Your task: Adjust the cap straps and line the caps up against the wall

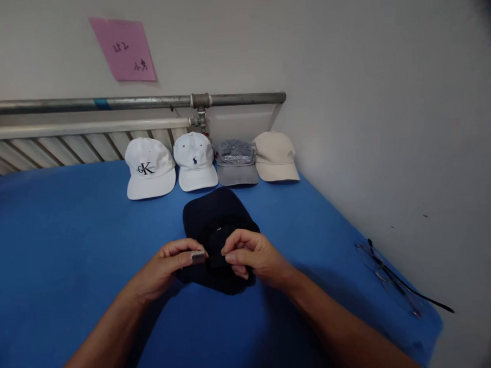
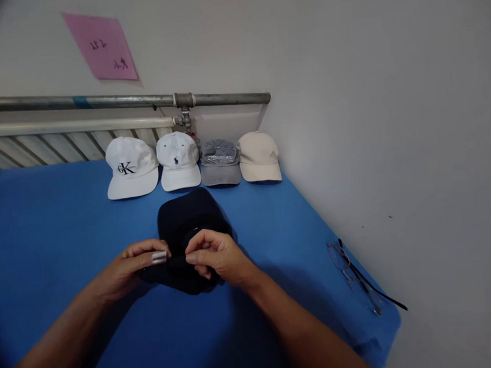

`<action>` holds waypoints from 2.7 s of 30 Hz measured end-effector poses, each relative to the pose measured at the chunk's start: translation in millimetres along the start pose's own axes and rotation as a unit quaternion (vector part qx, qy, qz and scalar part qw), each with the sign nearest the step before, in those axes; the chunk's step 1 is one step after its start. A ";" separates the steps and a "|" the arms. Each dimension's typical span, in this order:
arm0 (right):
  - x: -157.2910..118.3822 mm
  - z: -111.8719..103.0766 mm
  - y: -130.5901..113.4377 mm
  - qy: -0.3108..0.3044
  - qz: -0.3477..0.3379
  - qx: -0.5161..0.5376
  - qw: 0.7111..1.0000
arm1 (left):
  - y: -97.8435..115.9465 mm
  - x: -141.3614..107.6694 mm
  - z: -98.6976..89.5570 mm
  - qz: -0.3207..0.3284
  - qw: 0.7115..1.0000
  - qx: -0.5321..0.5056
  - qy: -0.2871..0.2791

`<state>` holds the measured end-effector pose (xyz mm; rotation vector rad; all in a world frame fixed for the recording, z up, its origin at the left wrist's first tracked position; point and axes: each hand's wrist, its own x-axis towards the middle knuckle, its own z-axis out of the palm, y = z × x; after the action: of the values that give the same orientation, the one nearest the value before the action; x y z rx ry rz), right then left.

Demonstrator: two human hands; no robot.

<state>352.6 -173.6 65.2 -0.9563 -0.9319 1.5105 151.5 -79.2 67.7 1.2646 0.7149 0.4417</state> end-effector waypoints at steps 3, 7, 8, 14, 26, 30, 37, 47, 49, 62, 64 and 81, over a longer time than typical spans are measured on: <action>-0.1 3.5 -0.9 0.018 -0.001 -0.012 1.000 | 1.2 -0.4 -0.4 -0.001 1.000 -0.008 -0.013; -0.6 9.7 -0.8 0.036 0.002 -0.035 0.999 | 0.8 -1.2 0.4 -0.011 1.000 -0.022 -0.018; -0.7 10.5 -0.7 0.040 0.003 -0.035 0.999 | 0.4 -1.4 0.5 -0.014 0.999 -0.025 -0.017; -1.1 11.0 -1.9 0.046 0.014 -0.048 0.998 | -1.4 -2.0 1.9 -0.041 0.998 -0.045 -0.017; -1.6 10.7 -2.5 0.040 0.010 -0.050 0.998 | -0.6 -0.8 3.7 -0.064 0.996 -0.061 -0.012; -1.6 9.5 -1.4 0.038 0.010 -0.048 0.998 | -1.0 -1.0 3.4 -0.061 0.996 -0.064 -0.016; -1.2 7.9 -1.2 0.027 0.011 -0.046 0.999 | -2.6 0.4 3.0 -0.064 0.995 -0.074 -0.024; -0.7 6.2 0.5 0.005 0.010 -0.044 0.999 | -2.0 -0.8 5.1 -0.070 0.994 -0.080 -0.021; -0.2 5.1 2.1 0.003 0.011 -0.044 0.999 | -2.1 -0.7 5.6 -0.072 0.994 -0.080 -0.025; 0.4 7.3 2.4 0.030 0.005 -0.034 0.999 | -6.1 0.8 3.6 -0.068 0.993 -0.090 -0.042; 0.3 7.5 1.9 0.032 0.006 -0.038 0.999 | -5.6 0.4 3.9 -0.065 0.992 -0.094 -0.044; 1.4 5.4 4.3 -0.001 0.007 -0.030 1.000 | -8.0 3.0 4.6 -0.069 0.990 -0.107 -0.055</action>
<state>345.8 -173.1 63.1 -1.0061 -0.9786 1.5027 156.2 -82.5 59.9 1.0223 0.6392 0.3231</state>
